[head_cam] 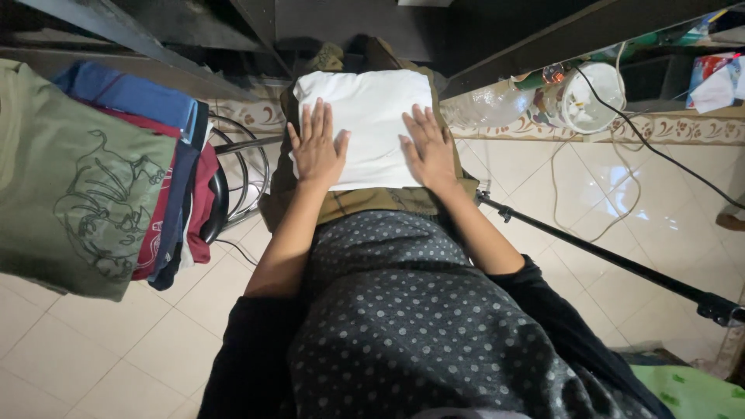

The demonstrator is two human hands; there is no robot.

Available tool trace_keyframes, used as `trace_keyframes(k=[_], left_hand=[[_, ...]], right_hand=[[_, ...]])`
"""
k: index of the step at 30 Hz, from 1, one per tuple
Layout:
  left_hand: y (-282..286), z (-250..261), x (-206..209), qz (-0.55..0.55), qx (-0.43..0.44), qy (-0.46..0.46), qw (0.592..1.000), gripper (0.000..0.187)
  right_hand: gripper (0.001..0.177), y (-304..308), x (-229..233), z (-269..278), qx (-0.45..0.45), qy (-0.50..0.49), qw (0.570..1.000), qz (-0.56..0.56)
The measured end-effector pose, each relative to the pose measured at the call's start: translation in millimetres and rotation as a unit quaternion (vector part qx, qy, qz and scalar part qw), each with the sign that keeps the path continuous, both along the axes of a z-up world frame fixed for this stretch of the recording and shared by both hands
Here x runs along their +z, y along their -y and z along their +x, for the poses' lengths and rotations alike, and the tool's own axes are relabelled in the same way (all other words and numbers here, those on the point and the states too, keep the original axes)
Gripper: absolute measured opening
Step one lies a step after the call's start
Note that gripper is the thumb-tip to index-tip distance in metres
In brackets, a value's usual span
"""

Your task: Fold a green pair of pants and a white t-shirt and place them inside a closet shelf.

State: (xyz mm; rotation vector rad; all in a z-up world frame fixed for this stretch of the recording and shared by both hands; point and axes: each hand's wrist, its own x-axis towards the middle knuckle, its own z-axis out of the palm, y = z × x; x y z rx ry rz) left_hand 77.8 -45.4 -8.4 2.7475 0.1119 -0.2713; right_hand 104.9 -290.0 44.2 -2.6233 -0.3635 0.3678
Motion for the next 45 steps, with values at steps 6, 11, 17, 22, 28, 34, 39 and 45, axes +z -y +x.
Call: trace_keyframes(k=[6,11,17,22,28,34,39,45], left_hand=[[-7,24,8,-0.035,0.009,0.133,0.99,0.06],[-15,80,-19,-0.052,0.032,0.161,0.985,0.045],[-45,107,-98,-0.1,0.092,0.142,0.981,0.025],[-53,107,-115,-0.142,0.102,0.161,0.971,0.018],[-39,97,-51,-0.107,0.16,0.12,0.974,0.021],[8,89,-35,0.013,0.079,0.151,0.985,0.056],[49,67,-39,0.008,-0.115,0.045,0.992,0.057],[1,60,-46,0.033,-0.058,0.026,0.997,0.063]], right_hand=[[0.04,31,-14,27,-0.103,0.073,0.977,0.17],[0.033,34,-65,87,-0.136,0.087,0.966,0.201],[0.028,39,-166,135,-0.106,0.096,0.978,0.152],[0.021,38,-176,139,-0.147,0.062,0.982,0.102],[0.012,38,-169,137,-0.15,0.084,0.981,0.086],[0.024,-2,-75,106,-0.136,0.136,0.979,0.074],[0.056,-44,-75,67,0.032,0.156,0.987,0.001],[0.055,-37,-41,62,0.04,0.033,0.989,-0.14]])
